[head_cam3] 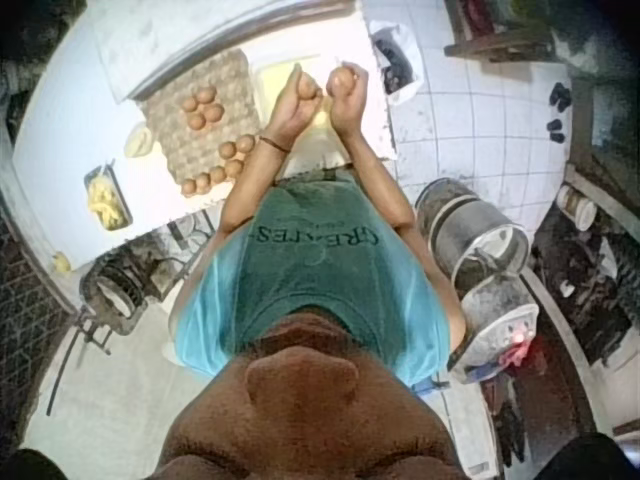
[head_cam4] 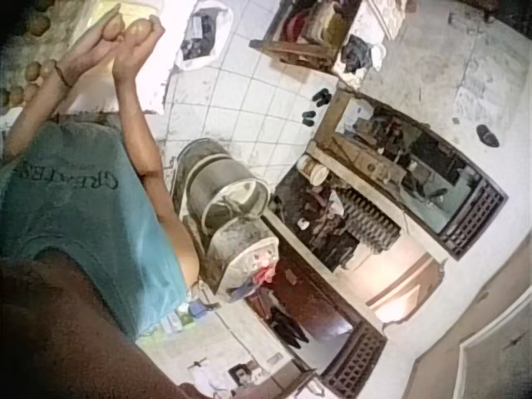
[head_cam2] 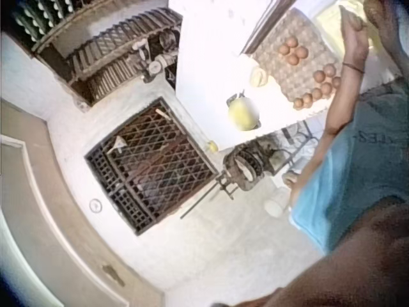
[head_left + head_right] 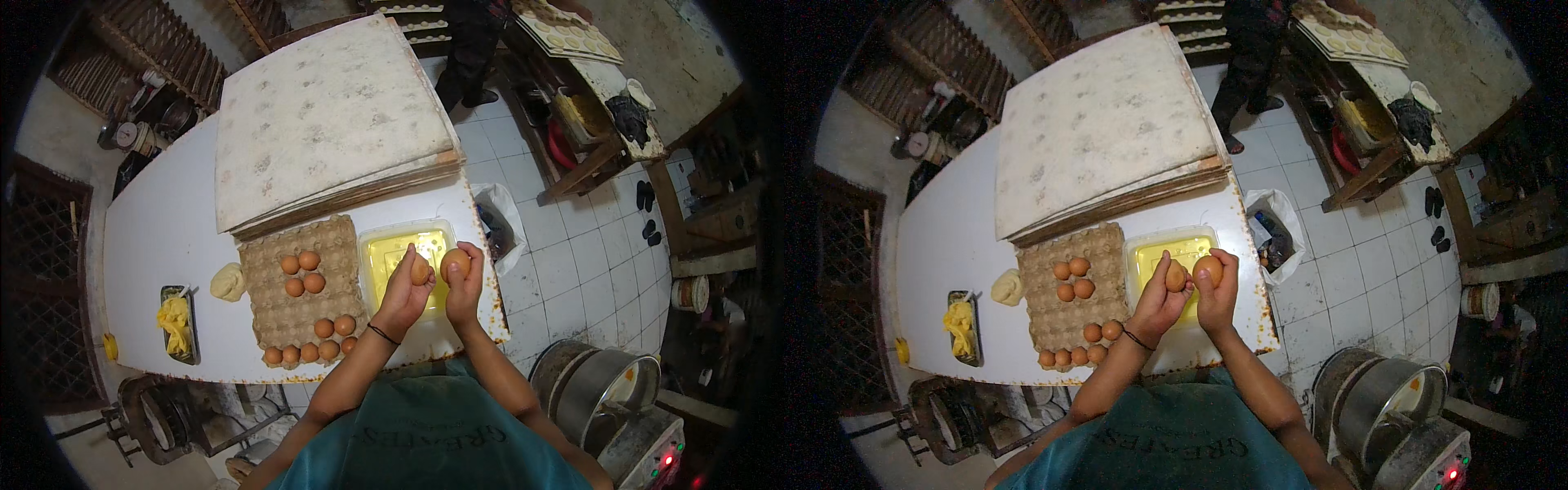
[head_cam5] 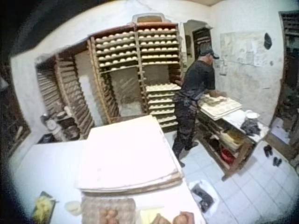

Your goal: The person measures flour onto a scale using a spoon, retrieves a tray of eggs and a container of liquid, and سپس breaks the eggs into the liquid one by one by hand, discarding the shells into a bin.

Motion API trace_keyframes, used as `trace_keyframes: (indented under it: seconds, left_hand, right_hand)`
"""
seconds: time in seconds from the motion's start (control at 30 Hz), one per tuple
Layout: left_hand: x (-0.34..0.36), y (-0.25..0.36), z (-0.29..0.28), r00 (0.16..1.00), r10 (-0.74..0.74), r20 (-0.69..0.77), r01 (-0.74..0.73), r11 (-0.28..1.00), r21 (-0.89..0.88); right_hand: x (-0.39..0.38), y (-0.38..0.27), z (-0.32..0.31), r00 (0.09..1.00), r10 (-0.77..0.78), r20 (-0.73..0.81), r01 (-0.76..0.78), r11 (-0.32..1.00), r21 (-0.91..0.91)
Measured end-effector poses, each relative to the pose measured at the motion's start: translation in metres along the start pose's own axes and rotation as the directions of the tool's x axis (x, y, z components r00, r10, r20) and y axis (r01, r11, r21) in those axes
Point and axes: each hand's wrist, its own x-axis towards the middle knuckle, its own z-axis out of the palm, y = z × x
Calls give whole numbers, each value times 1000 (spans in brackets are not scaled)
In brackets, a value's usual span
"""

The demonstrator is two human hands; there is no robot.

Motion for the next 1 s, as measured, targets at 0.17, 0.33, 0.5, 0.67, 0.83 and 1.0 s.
trace_keyframes:
  seconds: [0.17,0.33,0.5,0.67,0.83,1.0]
  left_hand:
    - [1,2,-4,999,-52,0,52,998,-27]
    - [-2,-1,2,996,-74,-58,70,994,-82]
    - [6,-2,-17,988,-128,86,141,975,-169]
    - [-2,-7,12,993,-46,-107,33,992,-124]
    - [-11,2,-1,999,-9,-46,12,998,63]
    - [-14,0,9,996,-88,-13,87,995,-44]
  right_hand:
    - [2,1,2,991,61,116,-42,986,-160]
    - [1,5,3,988,17,153,4,991,-135]
    - [0,-13,7,979,186,89,-191,980,53]
    - [2,6,1,985,25,170,11,979,-205]
    - [6,-7,-4,999,21,37,-17,995,-101]
    - [4,0,-10,998,-57,23,59,987,-150]
